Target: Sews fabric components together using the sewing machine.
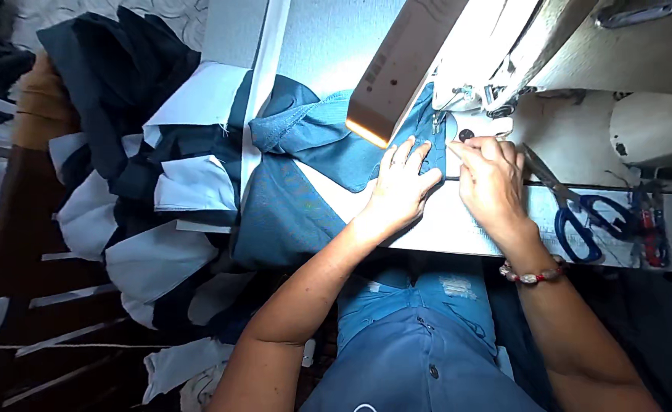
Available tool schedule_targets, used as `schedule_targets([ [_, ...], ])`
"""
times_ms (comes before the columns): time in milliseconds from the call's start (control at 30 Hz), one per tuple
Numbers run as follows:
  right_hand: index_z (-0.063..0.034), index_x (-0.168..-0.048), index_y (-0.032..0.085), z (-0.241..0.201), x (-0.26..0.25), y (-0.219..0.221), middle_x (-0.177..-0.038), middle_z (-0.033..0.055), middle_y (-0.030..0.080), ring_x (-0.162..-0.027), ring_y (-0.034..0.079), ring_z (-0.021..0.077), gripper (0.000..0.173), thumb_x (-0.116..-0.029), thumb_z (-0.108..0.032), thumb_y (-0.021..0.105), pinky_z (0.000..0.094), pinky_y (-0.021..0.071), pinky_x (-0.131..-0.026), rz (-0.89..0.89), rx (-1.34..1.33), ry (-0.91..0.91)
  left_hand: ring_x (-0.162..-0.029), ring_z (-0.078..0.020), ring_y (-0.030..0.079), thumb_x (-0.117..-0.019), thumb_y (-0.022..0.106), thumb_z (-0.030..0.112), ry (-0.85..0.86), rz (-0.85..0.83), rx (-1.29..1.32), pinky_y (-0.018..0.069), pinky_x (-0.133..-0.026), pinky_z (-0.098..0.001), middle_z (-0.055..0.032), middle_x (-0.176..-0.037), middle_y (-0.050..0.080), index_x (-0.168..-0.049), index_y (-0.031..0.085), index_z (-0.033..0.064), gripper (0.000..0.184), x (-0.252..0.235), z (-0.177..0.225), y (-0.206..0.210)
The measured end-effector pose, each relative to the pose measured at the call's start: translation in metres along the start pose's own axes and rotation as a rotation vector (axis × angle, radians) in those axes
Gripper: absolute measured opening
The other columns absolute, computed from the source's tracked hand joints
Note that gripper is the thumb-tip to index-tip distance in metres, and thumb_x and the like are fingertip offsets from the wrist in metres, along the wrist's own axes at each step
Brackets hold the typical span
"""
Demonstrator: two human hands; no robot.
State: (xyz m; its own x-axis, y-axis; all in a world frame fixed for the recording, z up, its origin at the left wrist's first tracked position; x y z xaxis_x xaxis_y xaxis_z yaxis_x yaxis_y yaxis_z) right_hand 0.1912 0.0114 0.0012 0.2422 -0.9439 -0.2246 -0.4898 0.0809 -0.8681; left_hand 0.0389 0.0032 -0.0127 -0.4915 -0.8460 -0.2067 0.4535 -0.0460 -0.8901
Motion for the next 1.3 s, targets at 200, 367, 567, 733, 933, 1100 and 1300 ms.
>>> schedule_targets([
  [200,-0.0153,-0.129,0.072,-0.001,0.000,0.007,-0.123,0.0248,0.062,-0.112,0.056,0.0474,0.039,-0.0996,-0.002,0.051,0.0623,0.0393,-0.088,-0.002,0.060,-0.006,-0.138,-0.0484,0.046,-0.0983,0.055,0.016,0.094,0.044,0.032,0.0339,-0.109,-0.0627,-0.0211,-0.140,0.061,-0.114,0.076,0.0150,0.026,0.004,-0.011,0.000],
  [367,-0.0177,-0.137,0.066,0.001,0.007,-0.002,-0.135,0.0240,0.055,-0.117,0.053,0.0464,0.043,-0.1000,-0.005,0.050,0.0611,0.0416,-0.088,-0.062,0.068,0.004,-0.138,-0.0464,0.047,-0.0999,0.052,0.016,0.060,0.013,0.025,0.0306,-0.112,-0.0622,-0.0190,-0.142,0.060,-0.116,0.075,0.0163,0.028,-0.001,-0.014,0.000],
  [567,0.0022,-0.130,0.065,0.080,0.056,-0.075,-0.134,0.0317,0.058,-0.129,0.052,0.0504,0.038,-0.1045,-0.022,0.054,0.0633,0.0404,-0.106,0.254,0.193,0.194,-0.140,-0.0452,0.045,-0.1002,0.049,0.017,0.081,0.027,0.063,0.0295,-0.113,-0.0617,-0.0194,-0.141,0.060,-0.112,0.074,0.0130,0.028,-0.009,-0.023,0.000],
  [733,0.0143,-0.132,0.057,0.159,0.084,-0.145,-0.134,0.0391,0.055,-0.132,0.050,0.0526,0.044,-0.1090,-0.019,0.040,0.0534,0.0368,-0.115,0.385,0.433,0.349,-0.143,-0.0447,0.043,-0.1006,0.046,0.015,0.098,-0.006,0.096,0.0286,-0.114,-0.0611,-0.0194,-0.142,0.060,-0.115,0.074,0.0113,0.032,-0.013,-0.030,-0.007],
  [933,0.0155,-0.122,0.064,0.162,0.088,-0.155,-0.123,0.0368,0.064,-0.122,0.061,0.0475,0.040,-0.1104,-0.016,0.041,0.0485,0.0443,-0.109,0.376,0.481,0.263,-0.143,-0.0444,0.042,-0.1023,0.047,0.016,0.100,-0.028,0.113,0.0284,-0.115,-0.0601,-0.0187,-0.142,0.059,-0.114,0.074,0.0105,0.030,-0.016,-0.033,-0.009],
  [1100,0.0163,-0.117,0.067,0.163,0.093,-0.148,-0.120,0.0350,0.067,-0.119,0.065,0.0457,0.038,-0.1090,-0.013,0.044,0.0463,0.0466,-0.108,0.434,0.449,0.270,-0.143,-0.0433,0.042,-0.1022,0.047,0.016,0.097,-0.042,0.124,0.0283,-0.115,-0.0592,-0.0186,-0.143,0.059,-0.114,0.073,0.0095,0.029,-0.019,-0.035,-0.010],
  [1300,0.0159,-0.117,0.067,0.168,0.098,-0.141,-0.123,0.0349,0.066,-0.123,0.063,0.0453,0.038,-0.1085,-0.013,0.045,0.0447,0.0456,-0.109,0.435,0.425,0.286,-0.144,-0.0438,0.040,-0.1025,0.047,0.016,0.084,-0.049,0.112,0.0277,-0.115,-0.0599,-0.0190,-0.143,0.058,-0.116,0.073,0.0090,0.030,-0.022,-0.036,-0.010],
])
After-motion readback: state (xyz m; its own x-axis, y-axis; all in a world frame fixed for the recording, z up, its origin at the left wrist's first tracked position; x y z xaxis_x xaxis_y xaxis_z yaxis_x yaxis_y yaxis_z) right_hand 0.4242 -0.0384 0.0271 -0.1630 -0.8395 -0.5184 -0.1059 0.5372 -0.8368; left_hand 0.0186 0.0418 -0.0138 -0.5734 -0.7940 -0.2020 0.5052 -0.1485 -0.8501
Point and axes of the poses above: each hand's wrist, its own x-axis away from the middle knuckle, its own y-axis out of the palm, z = x × y, the point moved 4 cm from there along -x, towards the middle knuckle
